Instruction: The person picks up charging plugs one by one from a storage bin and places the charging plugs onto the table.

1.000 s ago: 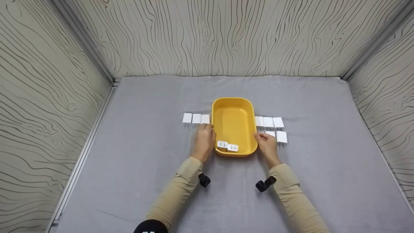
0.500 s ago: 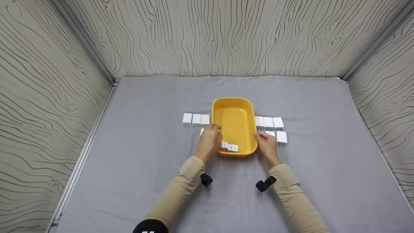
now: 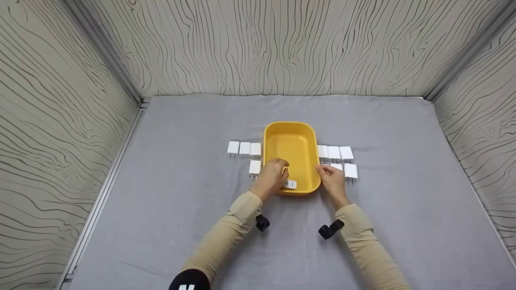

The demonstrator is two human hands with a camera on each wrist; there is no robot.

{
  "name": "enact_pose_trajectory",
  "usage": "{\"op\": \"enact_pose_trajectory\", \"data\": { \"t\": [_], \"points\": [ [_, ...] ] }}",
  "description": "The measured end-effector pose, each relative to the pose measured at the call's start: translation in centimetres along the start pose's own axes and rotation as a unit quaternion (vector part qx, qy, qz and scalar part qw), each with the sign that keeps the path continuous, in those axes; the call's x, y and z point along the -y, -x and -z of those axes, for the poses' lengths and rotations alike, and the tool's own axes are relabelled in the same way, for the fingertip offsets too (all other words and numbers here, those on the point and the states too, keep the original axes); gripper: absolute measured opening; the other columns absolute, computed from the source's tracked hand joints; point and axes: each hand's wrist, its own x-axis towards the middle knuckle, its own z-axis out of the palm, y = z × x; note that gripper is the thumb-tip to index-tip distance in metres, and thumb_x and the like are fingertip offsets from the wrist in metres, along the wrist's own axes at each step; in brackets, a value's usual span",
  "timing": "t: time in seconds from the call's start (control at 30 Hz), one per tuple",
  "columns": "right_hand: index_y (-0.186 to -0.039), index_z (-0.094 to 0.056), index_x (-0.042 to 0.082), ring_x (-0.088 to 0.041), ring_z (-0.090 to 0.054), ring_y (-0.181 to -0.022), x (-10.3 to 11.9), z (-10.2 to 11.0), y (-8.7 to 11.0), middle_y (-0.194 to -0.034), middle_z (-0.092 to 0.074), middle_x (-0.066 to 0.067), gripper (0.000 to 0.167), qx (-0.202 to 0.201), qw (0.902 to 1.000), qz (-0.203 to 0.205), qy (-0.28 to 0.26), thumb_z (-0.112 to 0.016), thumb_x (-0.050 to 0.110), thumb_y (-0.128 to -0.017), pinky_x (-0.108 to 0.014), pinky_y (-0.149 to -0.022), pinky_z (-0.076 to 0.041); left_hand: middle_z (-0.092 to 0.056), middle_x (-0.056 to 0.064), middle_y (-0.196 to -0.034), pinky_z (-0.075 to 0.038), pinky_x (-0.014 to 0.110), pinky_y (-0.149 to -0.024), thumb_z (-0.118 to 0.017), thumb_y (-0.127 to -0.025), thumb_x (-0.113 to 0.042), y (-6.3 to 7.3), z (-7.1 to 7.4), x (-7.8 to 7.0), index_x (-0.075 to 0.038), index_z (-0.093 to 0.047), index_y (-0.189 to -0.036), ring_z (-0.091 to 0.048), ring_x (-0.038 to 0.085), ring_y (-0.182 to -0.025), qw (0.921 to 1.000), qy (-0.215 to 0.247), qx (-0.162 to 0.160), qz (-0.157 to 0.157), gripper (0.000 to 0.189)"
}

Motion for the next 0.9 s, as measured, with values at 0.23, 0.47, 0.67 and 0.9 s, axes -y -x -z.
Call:
{"op": "enact_pose_trajectory", "data": {
  "t": [0.23,0.47,0.67,0.9],
  "points": [
    [-0.11,-0.065,-0.015,0.013,-0.051,-0.064,0.1,0.0,0.0,-0.106,-0.07,-0.027,0.034,-0.004,0.9999,0.008,0.014,-0.065,0.014,-0.09,-0.004,-0.062,-0.044,-0.071,0.013,-0.098,-0.057,0.033,-0.079,-0.057,-0.092,-0.013,-0.2,-0.2,0.2,0.0,-0.069,-0.104,-0.069,0.025,-0.09,0.9966,-0.055,0.059,0.016,0.022],
    [-0.109,-0.065,-0.015,0.015,-0.05,-0.063,0.0,0.0,0.0,-0.107,-0.069,-0.029,0.032,-0.009,0.9995,0.023,0.022,-0.064,0.011,-0.09,-0.004,-0.06,-0.044,-0.071,0.011,-0.084,-0.058,0.035,-0.067,-0.056,-0.091,-0.015,-0.2,-0.4,0.0,-0.002,-0.069,-0.086,-0.07,0.025,-0.078,0.986,-0.139,0.09,0.017,0.019],
    [-0.11,-0.065,-0.014,0.014,-0.051,-0.064,0.0,0.0,0.0,-0.106,-0.07,-0.027,0.033,-0.009,0.9997,0.012,0.021,-0.064,0.013,-0.09,-0.004,-0.06,-0.044,-0.074,0.008,-0.085,-0.059,0.034,-0.065,-0.058,-0.089,-0.016,-0.6,-0.1,-0.9,-0.006,-0.07,-0.083,-0.071,0.022,-0.078,0.9659,-0.193,0.165,0.048,0.017],
    [-0.11,-0.066,-0.012,0.014,-0.05,-0.064,0.1,0.0,0.0,-0.109,-0.068,-0.029,0.033,-0.011,0.9995,0.006,0.03,-0.065,0.013,-0.089,-0.004,-0.061,-0.043,-0.074,0.009,-0.09,-0.059,0.035,-0.067,-0.057,-0.088,-0.013,-2.3,-2.3,0.3,-0.005,-0.07,-0.087,-0.071,0.023,-0.082,0.9499,-0.198,0.231,0.072,0.015]
  ]
}}
